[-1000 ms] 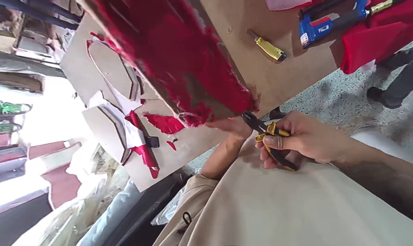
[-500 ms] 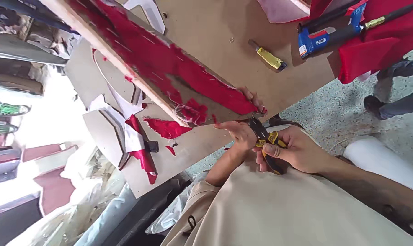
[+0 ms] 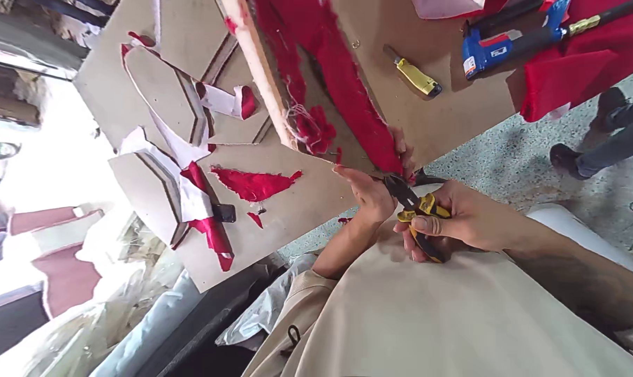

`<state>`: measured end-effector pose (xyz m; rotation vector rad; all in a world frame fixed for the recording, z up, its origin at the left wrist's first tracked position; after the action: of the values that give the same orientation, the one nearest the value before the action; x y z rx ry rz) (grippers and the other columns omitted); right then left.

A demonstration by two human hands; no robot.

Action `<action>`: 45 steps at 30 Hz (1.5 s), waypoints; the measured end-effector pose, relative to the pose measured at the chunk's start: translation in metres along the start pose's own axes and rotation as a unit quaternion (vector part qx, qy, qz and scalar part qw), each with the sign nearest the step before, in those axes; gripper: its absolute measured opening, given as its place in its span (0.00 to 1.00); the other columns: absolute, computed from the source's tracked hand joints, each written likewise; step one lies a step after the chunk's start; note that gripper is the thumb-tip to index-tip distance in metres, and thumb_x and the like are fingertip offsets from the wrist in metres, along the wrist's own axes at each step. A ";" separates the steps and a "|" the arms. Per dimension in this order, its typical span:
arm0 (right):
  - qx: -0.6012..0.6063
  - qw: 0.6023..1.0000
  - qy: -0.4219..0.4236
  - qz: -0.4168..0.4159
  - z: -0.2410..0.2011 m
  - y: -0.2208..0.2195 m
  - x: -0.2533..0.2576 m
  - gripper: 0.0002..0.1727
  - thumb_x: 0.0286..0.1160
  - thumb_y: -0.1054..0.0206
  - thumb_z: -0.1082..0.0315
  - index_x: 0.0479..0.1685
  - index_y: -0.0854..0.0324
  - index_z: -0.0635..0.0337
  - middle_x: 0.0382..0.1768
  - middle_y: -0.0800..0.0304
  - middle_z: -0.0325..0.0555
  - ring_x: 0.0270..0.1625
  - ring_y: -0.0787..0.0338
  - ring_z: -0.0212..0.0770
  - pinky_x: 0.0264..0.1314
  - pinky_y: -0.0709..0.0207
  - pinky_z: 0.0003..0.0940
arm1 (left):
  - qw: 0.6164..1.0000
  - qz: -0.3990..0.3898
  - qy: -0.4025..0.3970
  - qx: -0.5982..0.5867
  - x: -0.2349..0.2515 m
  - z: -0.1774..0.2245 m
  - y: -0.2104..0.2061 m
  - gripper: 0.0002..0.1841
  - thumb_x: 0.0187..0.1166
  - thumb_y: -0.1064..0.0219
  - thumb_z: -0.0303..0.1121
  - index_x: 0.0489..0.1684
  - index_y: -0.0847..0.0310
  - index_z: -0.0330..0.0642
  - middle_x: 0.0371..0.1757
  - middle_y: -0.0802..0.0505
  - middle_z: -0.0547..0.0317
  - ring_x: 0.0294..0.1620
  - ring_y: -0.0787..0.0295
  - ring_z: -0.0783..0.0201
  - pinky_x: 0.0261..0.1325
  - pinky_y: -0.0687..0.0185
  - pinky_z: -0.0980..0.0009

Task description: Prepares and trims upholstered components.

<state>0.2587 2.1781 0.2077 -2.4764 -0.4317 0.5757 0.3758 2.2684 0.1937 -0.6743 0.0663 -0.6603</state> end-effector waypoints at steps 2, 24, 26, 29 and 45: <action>0.018 1.000 -0.018 -0.001 0.002 -0.002 -0.002 0.12 0.89 0.39 0.67 0.54 0.14 0.67 0.40 0.03 0.51 0.38 0.01 0.45 0.43 0.03 0.38 | 1.000 -0.007 0.001 0.019 -0.005 -0.001 0.003 0.44 0.63 0.50 0.86 0.54 0.17 0.56 0.36 0.13 0.67 0.30 0.17 0.71 0.29 0.20 0.75; 0.167 0.979 -0.109 -0.044 0.015 -0.007 -0.010 0.13 0.91 0.43 0.62 0.45 0.18 0.60 0.31 0.12 0.42 0.29 0.09 0.36 0.39 0.07 0.33 | 0.989 -0.070 0.107 0.069 -0.041 -0.010 0.033 0.37 0.64 0.45 0.83 0.49 0.14 0.63 0.40 0.09 0.72 0.42 0.13 0.73 0.45 0.16 0.72; 0.198 0.972 -0.117 -0.055 0.018 -0.012 -0.008 0.12 0.92 0.45 0.59 0.44 0.21 0.56 0.27 0.19 0.36 0.24 0.15 0.29 0.28 0.14 0.25 | 0.989 -0.074 0.106 0.069 -0.038 -0.011 0.034 0.38 0.64 0.46 0.84 0.51 0.17 0.62 0.40 0.10 0.70 0.42 0.13 0.72 0.44 0.16 0.70; 0.202 0.973 -0.093 -0.057 0.018 -0.016 -0.002 0.12 0.92 0.45 0.59 0.43 0.22 0.54 0.26 0.21 0.34 0.22 0.17 0.27 0.25 0.18 0.22 | 0.993 -0.056 0.082 0.066 -0.031 -0.007 0.032 0.36 0.66 0.46 0.82 0.51 0.17 0.63 0.40 0.09 0.71 0.42 0.13 0.72 0.44 0.15 0.70; 0.141 0.982 0.121 0.034 0.019 -0.026 0.016 0.11 0.93 0.47 0.62 0.41 0.25 0.55 0.26 0.23 0.32 0.25 0.21 0.28 0.27 0.24 0.24 | 0.994 0.016 0.068 -0.079 0.003 -0.010 -0.002 0.40 0.69 0.44 0.78 0.67 0.24 0.55 0.46 0.12 0.63 0.40 0.13 0.65 0.43 0.11 0.67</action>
<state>0.2588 2.2137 0.2034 -2.2557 -0.1571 0.3308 0.3745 2.2605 0.1876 -0.7786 0.2571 -0.6742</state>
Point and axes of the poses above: each hand's wrist, its own x-axis towards the middle knuckle, its own y-axis out of the back of the hand, z = x × y, the point moved 4 cm from there along x, towards the middle knuckle
